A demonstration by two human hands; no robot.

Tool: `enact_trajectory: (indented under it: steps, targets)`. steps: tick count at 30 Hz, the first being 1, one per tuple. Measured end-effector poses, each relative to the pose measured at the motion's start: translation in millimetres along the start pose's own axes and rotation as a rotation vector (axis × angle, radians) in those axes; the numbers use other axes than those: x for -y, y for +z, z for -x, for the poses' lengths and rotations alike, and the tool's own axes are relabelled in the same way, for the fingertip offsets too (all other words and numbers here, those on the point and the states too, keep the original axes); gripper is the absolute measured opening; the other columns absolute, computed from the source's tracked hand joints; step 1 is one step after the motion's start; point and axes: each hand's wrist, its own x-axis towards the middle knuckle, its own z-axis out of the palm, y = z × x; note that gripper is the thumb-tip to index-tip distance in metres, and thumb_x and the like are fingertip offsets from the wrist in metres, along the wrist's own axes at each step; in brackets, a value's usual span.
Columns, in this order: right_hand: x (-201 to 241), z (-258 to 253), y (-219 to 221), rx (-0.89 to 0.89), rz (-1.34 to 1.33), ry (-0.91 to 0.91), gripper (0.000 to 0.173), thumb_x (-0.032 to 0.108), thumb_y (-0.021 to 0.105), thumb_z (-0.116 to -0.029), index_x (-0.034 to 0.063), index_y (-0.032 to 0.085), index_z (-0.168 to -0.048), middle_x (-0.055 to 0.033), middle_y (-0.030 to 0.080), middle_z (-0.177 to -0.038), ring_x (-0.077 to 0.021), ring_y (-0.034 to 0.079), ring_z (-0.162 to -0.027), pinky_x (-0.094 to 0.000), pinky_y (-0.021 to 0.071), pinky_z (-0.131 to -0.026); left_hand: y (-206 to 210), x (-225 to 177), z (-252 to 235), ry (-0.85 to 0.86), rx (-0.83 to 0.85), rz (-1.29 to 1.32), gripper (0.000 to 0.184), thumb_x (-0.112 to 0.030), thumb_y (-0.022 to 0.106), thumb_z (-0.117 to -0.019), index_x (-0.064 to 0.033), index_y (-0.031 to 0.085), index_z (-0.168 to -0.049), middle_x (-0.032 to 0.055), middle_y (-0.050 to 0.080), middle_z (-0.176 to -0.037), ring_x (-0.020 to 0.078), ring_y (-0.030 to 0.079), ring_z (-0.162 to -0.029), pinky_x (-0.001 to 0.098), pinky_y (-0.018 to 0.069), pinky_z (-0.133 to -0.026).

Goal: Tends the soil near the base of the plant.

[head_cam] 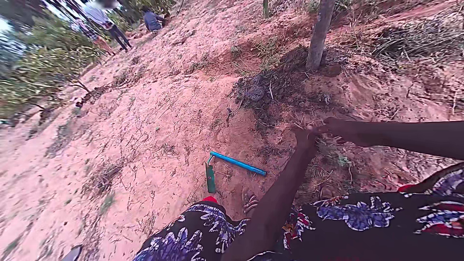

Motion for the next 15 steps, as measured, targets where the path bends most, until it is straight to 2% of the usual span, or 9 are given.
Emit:
enact_trajectory:
  steps: [1, 2, 3, 4, 5, 6, 8, 13, 15]
  targets:
    - [-0.4, 1.8, 7.7, 0.029, 0.002, 0.022, 0.063, 0.038, 0.053, -0.1087, -0.0009, 0.031, -0.154, -0.0285, 0.041, -0.152, -0.0382, 0.045, -0.136, -0.0545, 0.0389, -0.109, 1.9, 5.4, 3.7, 0.046, -0.018, -0.049, 0.037, 0.000, 0.048, -0.1057, 0.0139, 0.042, -0.139, 0.0298, 0.052, -0.133, 0.0293, 0.055, -0.117, 0.0414, 0.0471, -0.101]
    - [-1.4, 3.3, 17.0, 0.040, -0.016, 0.028, 0.055, 0.037, 0.052, -0.1090, -0.0011, 0.042, -0.147, -0.0250, 0.048, -0.145, -0.0335, 0.049, -0.129, -0.0522, 0.0402, -0.106, 4.7, 12.7, 5.5, 0.082, -0.042, -0.087, 0.030, 0.003, 0.049, -0.1038, 0.0141, 0.048, -0.132, 0.0268, 0.057, -0.122, 0.0257, 0.058, -0.106, 0.0390, 0.0503, -0.094]
    - [-5.1, 3.1, 26.0, 0.043, -0.045, 0.028, 0.047, 0.038, 0.049, -0.1095, 0.0015, 0.051, -0.139, -0.0180, 0.055, -0.131, -0.0252, 0.054, -0.116, -0.0458, 0.0443, -0.099, 6.2, 20.9, 7.0, 0.100, -0.049, -0.114, 0.028, 0.003, 0.048, -0.1041, 0.0148, 0.050, -0.129, 0.0268, 0.060, -0.119, 0.0258, 0.059, -0.104, 0.0393, 0.0505, -0.093]
    - [-11.1, -0.9, 33.6, 0.040, -0.095, 0.025, 0.041, 0.039, 0.047, -0.1098, 0.0040, 0.056, -0.129, -0.0110, 0.058, -0.115, -0.0182, 0.057, -0.102, -0.0394, 0.0479, -0.089, 6.5, 27.2, 8.6, 0.104, -0.043, -0.162, 0.028, 0.001, 0.046, -0.1057, 0.0144, 0.050, -0.130, 0.0267, 0.059, -0.120, 0.0264, 0.058, -0.107, 0.0395, 0.0493, -0.095]
    - [-19.9, -6.0, 40.4, 0.041, -0.166, 0.029, 0.039, 0.040, 0.047, -0.1097, 0.0050, 0.058, -0.125, -0.0087, 0.059, -0.109, -0.0164, 0.058, -0.097, -0.0375, 0.0497, -0.085, 3.9, 31.7, 12.4, 0.099, -0.017, -0.255, 0.033, 0.000, 0.046, -0.1064, 0.0156, 0.048, -0.135, 0.0302, 0.058, -0.129, 0.0308, 0.057, -0.118, 0.0417, 0.0462, -0.104]
    - [-27.1, -8.5, 46.0, 0.034, -0.223, 0.037, 0.040, 0.041, 0.047, -0.1097, 0.0052, 0.057, -0.126, -0.0090, 0.059, -0.108, -0.0171, 0.059, -0.097, -0.0384, 0.0505, -0.085, 2.1, 36.5, 14.0, 0.117, 0.007, -0.364, 0.036, -0.001, 0.050, -0.1053, 0.0166, 0.048, -0.137, 0.0328, 0.057, -0.134, 0.0349, 0.056, -0.126, 0.0440, 0.0433, -0.110]
    - [-32.0, -10.1, 50.6, -0.012, -0.262, 0.051, 0.046, 0.042, 0.042, -0.1111, 0.0028, 0.056, -0.129, -0.0140, 0.059, -0.116, -0.0223, 0.058, -0.104, -0.0443, 0.0490, -0.090, 4.6, 36.9, 17.0, 0.120, 0.038, -0.428, 0.039, -0.003, 0.051, -0.1048, 0.0152, 0.046, -0.139, 0.0325, 0.056, -0.135, 0.0362, 0.055, -0.128, 0.0462, 0.0420, -0.111]
    - [-31.4, -17.9, 43.7, -0.115, -0.165, 0.083, 0.047, 0.038, 0.035, -0.1138, -0.0007, 0.054, -0.131, -0.0174, 0.057, -0.123, -0.0244, 0.057, -0.110, -0.0472, 0.0461, -0.095, 8.2, 37.1, 15.4, 0.118, 0.168, -0.240, 0.043, 0.001, 0.053, -0.1021, 0.0161, 0.041, -0.140, 0.0335, 0.056, -0.132, 0.0353, 0.057, -0.121, 0.0480, 0.0463, -0.105]
    - [-35.8, -29.4, 36.3, -0.139, -0.199, 0.099, 0.042, 0.034, 0.037, -0.1136, 0.0001, 0.055, -0.129, -0.0161, 0.057, -0.120, -0.0234, 0.057, -0.106, -0.0474, 0.0465, -0.093, 7.6, 32.5, 14.0, 0.096, 0.237, -0.185, 0.042, 0.003, 0.058, -0.0983, 0.0125, 0.046, -0.138, 0.0277, 0.059, -0.128, 0.0287, 0.059, -0.114, 0.0440, 0.0494, -0.100]
